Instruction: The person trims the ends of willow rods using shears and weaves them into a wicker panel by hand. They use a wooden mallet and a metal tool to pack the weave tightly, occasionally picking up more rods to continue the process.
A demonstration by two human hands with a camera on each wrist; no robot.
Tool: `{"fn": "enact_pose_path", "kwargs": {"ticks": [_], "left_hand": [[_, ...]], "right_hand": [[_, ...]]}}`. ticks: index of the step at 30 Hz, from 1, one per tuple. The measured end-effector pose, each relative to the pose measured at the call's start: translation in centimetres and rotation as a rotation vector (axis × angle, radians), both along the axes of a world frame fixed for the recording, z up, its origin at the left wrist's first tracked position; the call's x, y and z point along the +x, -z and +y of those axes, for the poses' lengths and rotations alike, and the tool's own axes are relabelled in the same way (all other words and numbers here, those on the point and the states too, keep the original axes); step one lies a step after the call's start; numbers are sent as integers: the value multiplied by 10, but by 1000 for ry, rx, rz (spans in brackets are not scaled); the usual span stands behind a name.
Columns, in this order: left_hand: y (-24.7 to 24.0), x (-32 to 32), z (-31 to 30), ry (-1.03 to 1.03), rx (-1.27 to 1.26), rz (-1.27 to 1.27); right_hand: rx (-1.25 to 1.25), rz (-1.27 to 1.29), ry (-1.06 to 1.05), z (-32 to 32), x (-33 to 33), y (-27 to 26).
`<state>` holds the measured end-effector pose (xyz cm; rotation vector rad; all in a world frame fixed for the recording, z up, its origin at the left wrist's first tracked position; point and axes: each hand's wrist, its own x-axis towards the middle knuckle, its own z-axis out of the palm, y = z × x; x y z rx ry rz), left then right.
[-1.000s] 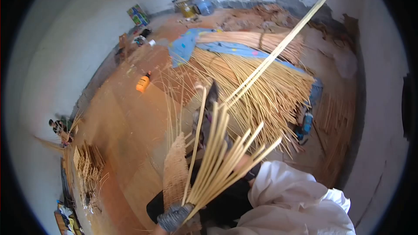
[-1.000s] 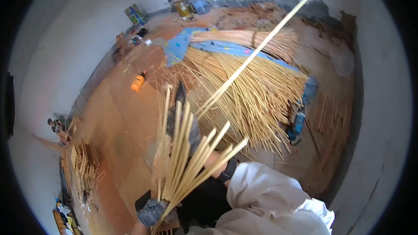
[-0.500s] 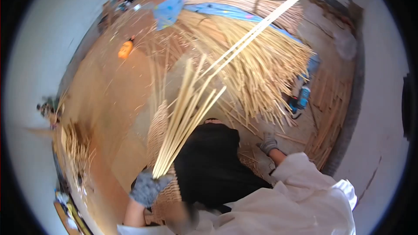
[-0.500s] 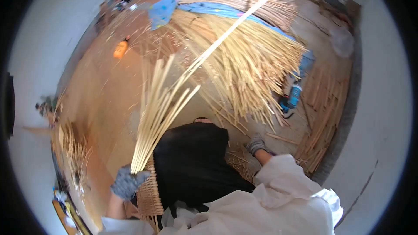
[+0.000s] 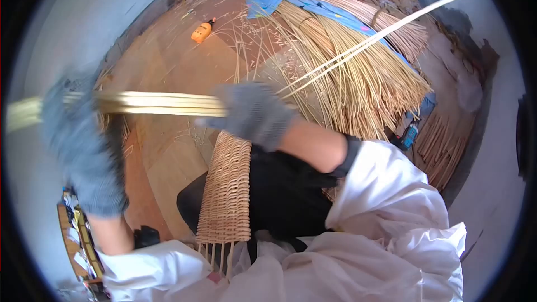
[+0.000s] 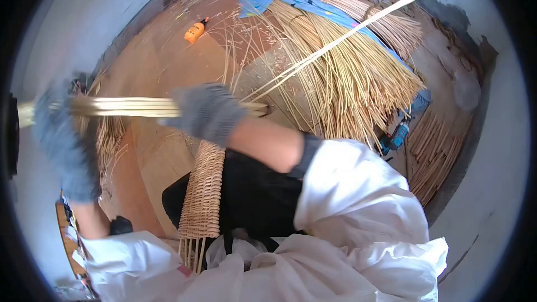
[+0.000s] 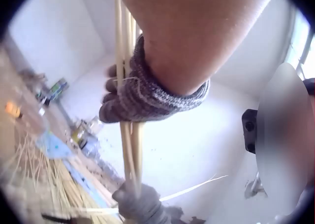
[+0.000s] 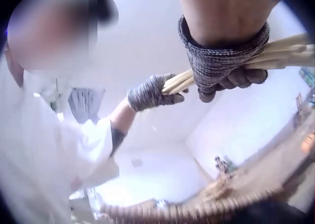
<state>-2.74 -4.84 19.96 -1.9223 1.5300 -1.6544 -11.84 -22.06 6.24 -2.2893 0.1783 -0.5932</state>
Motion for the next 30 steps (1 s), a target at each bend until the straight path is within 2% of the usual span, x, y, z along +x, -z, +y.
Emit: {"fn": "enact_pose_path", "kwargs": {"ticks": [1,3,4,5,7,8,9,10,11,13,14,15,16,18,19,20,21,22,23,25,26,27,28,29,30], "left_hand": [[5,-7,9,62,-286,67],[56,12,29,589,-746,872],[86,56,56,764,-690,1445],[127,112,83,901,-582,2029],[119,35,21,441,-765,1768],[124,66,34,536,-655,1938],[117,47,12,579,-831,1951],[108,59,14,674,-850,1955],[100,77,21,765,-869,1954],[91,104,28,1202,-474,2143],[98,85,24,1026,-860,2054],[120,93,33,1299,-422,2265],[164,91,49,1151,-521,2349],[268,45,24,176,-1180,1951],[318,49,46,153,-925,2116],[284,30,35,380,-832,2344],[269,32,33,427,-696,2410],[251,27,28,569,-557,2485],[239,27,29,615,-553,2632],[205,18,23,622,-395,2709],[205,27,8,665,-409,2968],[202,17,14,729,-406,3184],[215,2,17,776,-380,2971],[223,-4,6,580,-487,2853],[231,-1,8,607,-409,2892]], "right_hand": [[106,-175,-24,13,19,0],[270,-222,-63,43,44,-7],[352,-249,7,65,53,-3],[301,-214,39,87,61,7],[359,-73,11,118,68,17],[288,-200,41,129,77,29],[218,-335,65,132,84,40],[24,-309,190,122,55,32],[95,-284,99,111,32,38],[236,-246,-91,89,-1,55],[184,-57,-223,87,-11,64],[134,130,-357,90,-21,78],[86,59,-378,103,-28,104],[-8,-86,-479,112,-36,141],[-49,-157,-560,111,-39,147],[-68,-170,-585,112,-45,152],[-90,-181,-606,112,-51,156],[-127,-132,-653,116,-57,157],[-172,-73,-693,117,-62,157],[-80,-200,-726,123,-66,168],[-25,-234,-724,115,-62,172],[148,-306,-570,117,-72,172],[321,-366,-410,109,-79,172],[502,-405,-240,96,-75,163],[585,-289,-10,73,-65,139]]}}
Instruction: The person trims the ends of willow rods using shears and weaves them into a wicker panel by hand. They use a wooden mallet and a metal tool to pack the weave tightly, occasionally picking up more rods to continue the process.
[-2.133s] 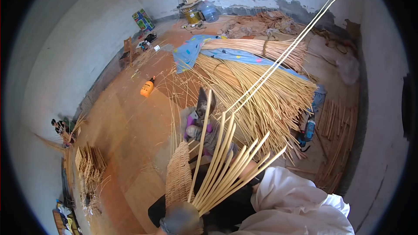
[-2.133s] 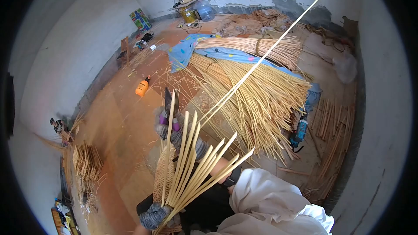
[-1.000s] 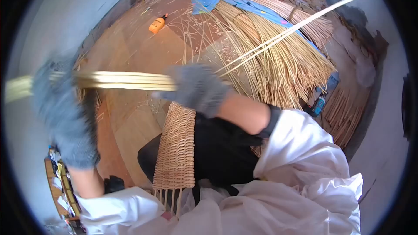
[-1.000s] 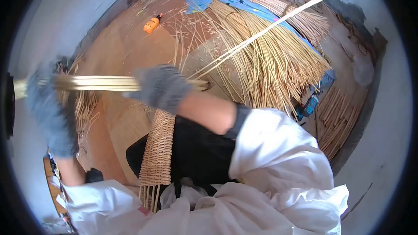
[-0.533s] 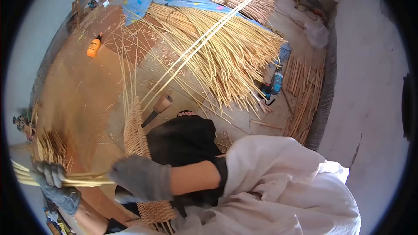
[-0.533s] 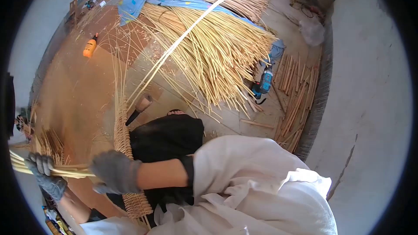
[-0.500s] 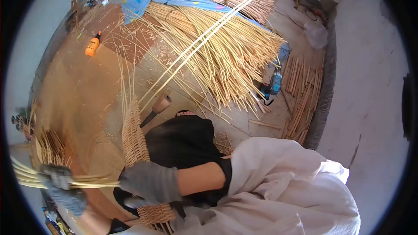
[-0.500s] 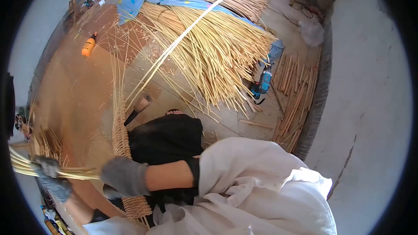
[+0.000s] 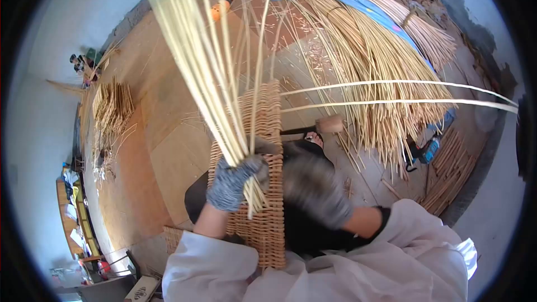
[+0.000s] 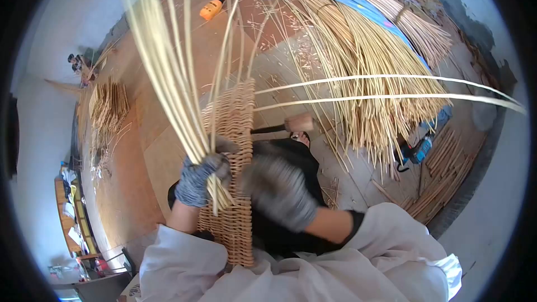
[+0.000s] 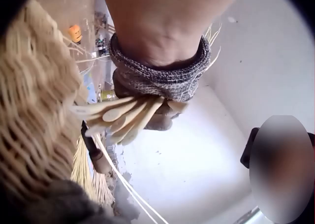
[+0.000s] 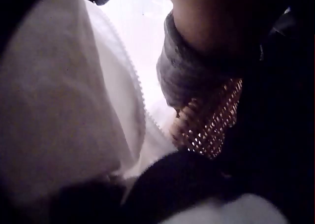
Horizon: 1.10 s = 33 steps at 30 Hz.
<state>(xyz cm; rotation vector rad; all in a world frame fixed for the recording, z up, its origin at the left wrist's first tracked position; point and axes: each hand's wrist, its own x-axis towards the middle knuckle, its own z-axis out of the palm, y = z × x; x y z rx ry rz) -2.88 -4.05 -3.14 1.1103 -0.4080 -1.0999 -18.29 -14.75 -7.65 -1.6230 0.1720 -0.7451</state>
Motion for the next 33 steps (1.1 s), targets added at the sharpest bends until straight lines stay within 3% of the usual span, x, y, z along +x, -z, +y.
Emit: {"fn": "enact_pose_path", "kwargs": {"ticks": [1,2,4,6,9,11,13,14,15,17,18,20,23,24,27,31,32,33], "left_hand": [[7,3,2,66,-7,23],[5,0,-4,91,37,-17],[-4,-9,-15,157,121,-99],[-2,-8,-18,105,150,-65],[4,12,-14,-35,123,-172],[7,33,-11,-36,171,-252],[-2,48,-10,83,313,-320],[-1,38,-10,97,265,-245],[3,23,-11,87,336,-371],[10,-1,-20,67,457,-633],[-12,-2,-30,113,563,-395],[1,7,-40,245,538,-285],[5,16,-48,327,593,-176],[0,18,-52,342,617,-185],[4,24,-54,388,580,-176],[10,22,-46,371,511,-106],[20,25,-39,352,431,-71],[23,25,-33,331,351,-34]], "right_hand": [[110,181,176,-28,17,-23],[359,259,-74,-54,44,-8],[517,464,-303,-79,66,-12],[295,710,-288,-85,73,-75],[567,202,-371,-104,57,-28],[237,36,-214,-119,27,-40],[329,469,-272,-113,20,-59],[372,675,-292,-110,18,-61],[582,626,-426,-105,17,-54],[902,399,-369,-107,12,-33],[897,435,-343,-110,17,-32],[891,514,-291,-110,31,-33],[777,980,-543,-117,47,-20],[523,1186,-333,-99,47,-19],[533,1175,-253,-83,45,-3],[1014,538,-210,-72,49,29],[1003,522,-278,-76,46,31],[955,511,-204,-74,45,27]]}}
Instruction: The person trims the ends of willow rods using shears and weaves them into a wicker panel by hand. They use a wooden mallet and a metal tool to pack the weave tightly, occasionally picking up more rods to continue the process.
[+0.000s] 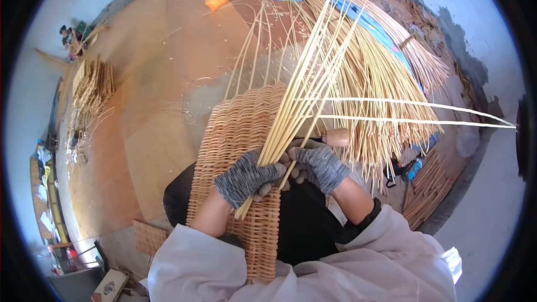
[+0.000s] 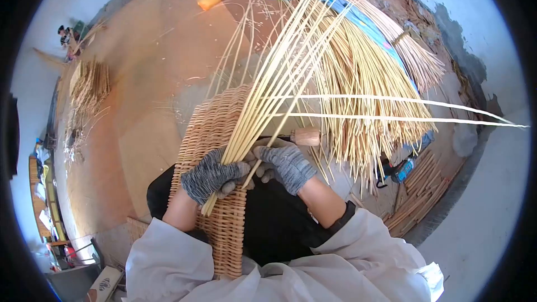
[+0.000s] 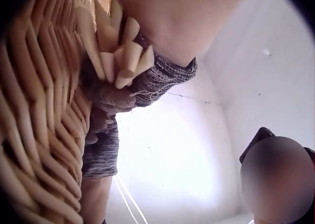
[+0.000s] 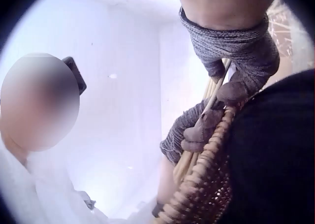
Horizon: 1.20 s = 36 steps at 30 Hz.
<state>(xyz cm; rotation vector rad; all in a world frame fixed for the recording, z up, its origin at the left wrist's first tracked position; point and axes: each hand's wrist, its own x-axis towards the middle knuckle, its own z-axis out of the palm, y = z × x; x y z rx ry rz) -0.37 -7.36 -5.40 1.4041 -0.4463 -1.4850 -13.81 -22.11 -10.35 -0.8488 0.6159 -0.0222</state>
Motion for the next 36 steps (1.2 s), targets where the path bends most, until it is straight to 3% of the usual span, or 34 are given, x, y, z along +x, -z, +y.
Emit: {"fn": "enact_pose_path", "kwargs": {"ticks": [3,6,7,8,10,15,16,19,22,23,26,27,30,31,34,36], "left_hand": [[3,-12,18,-45,-52,63],[18,-12,26,-50,-162,114],[22,-13,28,-53,-179,115],[23,-15,30,-59,-198,114],[18,-17,34,-63,-167,113],[20,-37,62,-146,-93,171],[17,-35,62,-169,-93,116],[3,-22,61,-215,-95,-88],[-17,10,39,-128,-193,-407],[-20,17,31,-107,-207,-490],[8,32,1,60,-305,-995],[15,34,-9,139,-346,-1206],[24,29,-14,124,-235,-1186],[25,30,-14,81,-181,-1068],[24,29,-11,121,-189,-1098],[24,30,-12,159,-205,-1085]], "right_hand": [[-185,0,119,8,-21,8],[-276,-307,415,6,-40,11],[-164,-314,458,7,-42,-6],[-59,-422,430,5,-41,1],[-181,-316,444,11,-43,3],[-383,-326,380,37,-85,5],[-393,-270,335,33,-96,9],[-851,-78,109,20,-121,-10],[-730,-107,278,15,-130,-31],[-726,-225,322,15,-123,-30],[-502,-302,447,17,-90,-30],[-531,-285,493,19,-84,-29],[-608,-209,624,28,-74,-20],[-543,-221,710,33,-66,-22],[-608,-305,714,35,-46,-6],[-747,-132,646,46,-38,-12]]}}
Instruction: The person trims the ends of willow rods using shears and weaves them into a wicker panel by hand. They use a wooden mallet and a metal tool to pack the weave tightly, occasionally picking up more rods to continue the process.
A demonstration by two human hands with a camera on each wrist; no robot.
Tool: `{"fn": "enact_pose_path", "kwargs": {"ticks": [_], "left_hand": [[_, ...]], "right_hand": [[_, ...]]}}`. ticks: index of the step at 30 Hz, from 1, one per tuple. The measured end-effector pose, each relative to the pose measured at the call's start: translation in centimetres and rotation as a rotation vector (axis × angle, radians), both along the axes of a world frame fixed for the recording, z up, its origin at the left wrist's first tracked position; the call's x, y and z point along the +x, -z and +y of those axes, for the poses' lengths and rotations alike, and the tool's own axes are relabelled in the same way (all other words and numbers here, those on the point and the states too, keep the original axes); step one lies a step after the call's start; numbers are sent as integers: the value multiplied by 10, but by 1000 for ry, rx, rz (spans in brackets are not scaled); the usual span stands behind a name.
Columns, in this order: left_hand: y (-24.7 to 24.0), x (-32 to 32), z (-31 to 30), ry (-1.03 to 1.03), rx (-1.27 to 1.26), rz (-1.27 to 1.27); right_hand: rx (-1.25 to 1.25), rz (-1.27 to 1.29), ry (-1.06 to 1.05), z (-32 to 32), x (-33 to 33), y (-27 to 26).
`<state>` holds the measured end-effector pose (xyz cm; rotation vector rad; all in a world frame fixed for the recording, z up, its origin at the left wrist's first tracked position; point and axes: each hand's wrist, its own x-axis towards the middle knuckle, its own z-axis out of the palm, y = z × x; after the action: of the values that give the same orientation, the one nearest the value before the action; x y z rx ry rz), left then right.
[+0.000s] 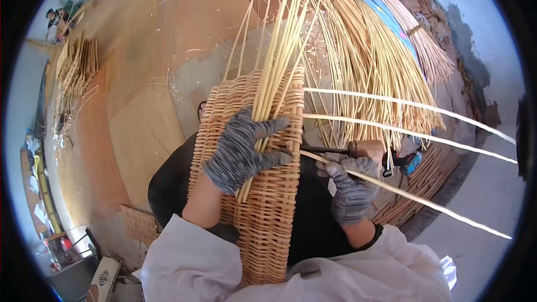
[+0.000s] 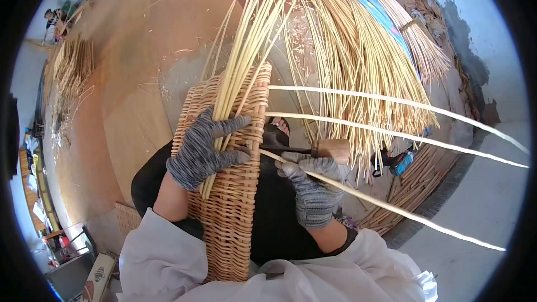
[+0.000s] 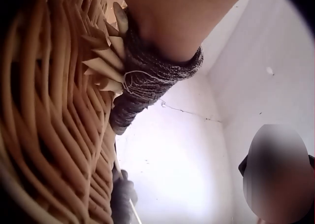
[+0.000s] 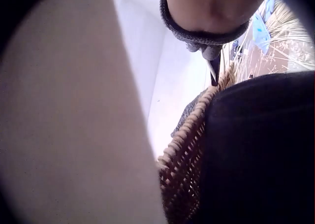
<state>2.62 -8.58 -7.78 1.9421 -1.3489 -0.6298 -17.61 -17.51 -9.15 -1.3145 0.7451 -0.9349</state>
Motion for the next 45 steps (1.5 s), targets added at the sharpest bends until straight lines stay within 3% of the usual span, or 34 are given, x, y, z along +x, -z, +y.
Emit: {"fn": "enact_pose_path", "kwargs": {"ticks": [4,5,8,14,16,20,21,24,27,28,33,39,42,43,45], "left_hand": [[4,9,5,-3,-6,118],[5,10,6,2,2,140],[9,10,6,-30,-48,179],[16,14,5,-49,-75,161],[18,13,6,-45,-106,86],[24,11,6,-96,-98,232],[25,12,7,-90,-72,219],[26,14,9,-57,-96,154],[26,15,10,-61,-69,144],[27,16,11,-66,-38,153],[27,16,9,-74,-144,149],[27,17,8,-74,-138,171],[23,17,9,-78,-110,133],[24,17,9,-73,-117,125],[29,17,10,-74,-139,175]], "right_hand": [[-165,225,-184,-33,-20,-25],[-393,209,-253,-47,-30,-33],[-318,63,-175,-67,-49,-30],[-71,211,-35,-51,-37,-41],[-72,261,-75,-55,-33,-45],[-142,476,-199,-64,-34,-58],[-314,279,-137,-60,-24,-56],[-1085,266,-519,-110,-5,-74],[-432,56,-687,-109,-5,-31],[-529,-49,-735,-113,2,-22],[-455,-77,-756,-114,-2,-9],[-495,38,-742,-110,-4,-12],[-645,164,-771,-110,-4,-11],[-417,15,-663,-102,-4,-1],[-213,15,-649,-100,-5,-4]]}}
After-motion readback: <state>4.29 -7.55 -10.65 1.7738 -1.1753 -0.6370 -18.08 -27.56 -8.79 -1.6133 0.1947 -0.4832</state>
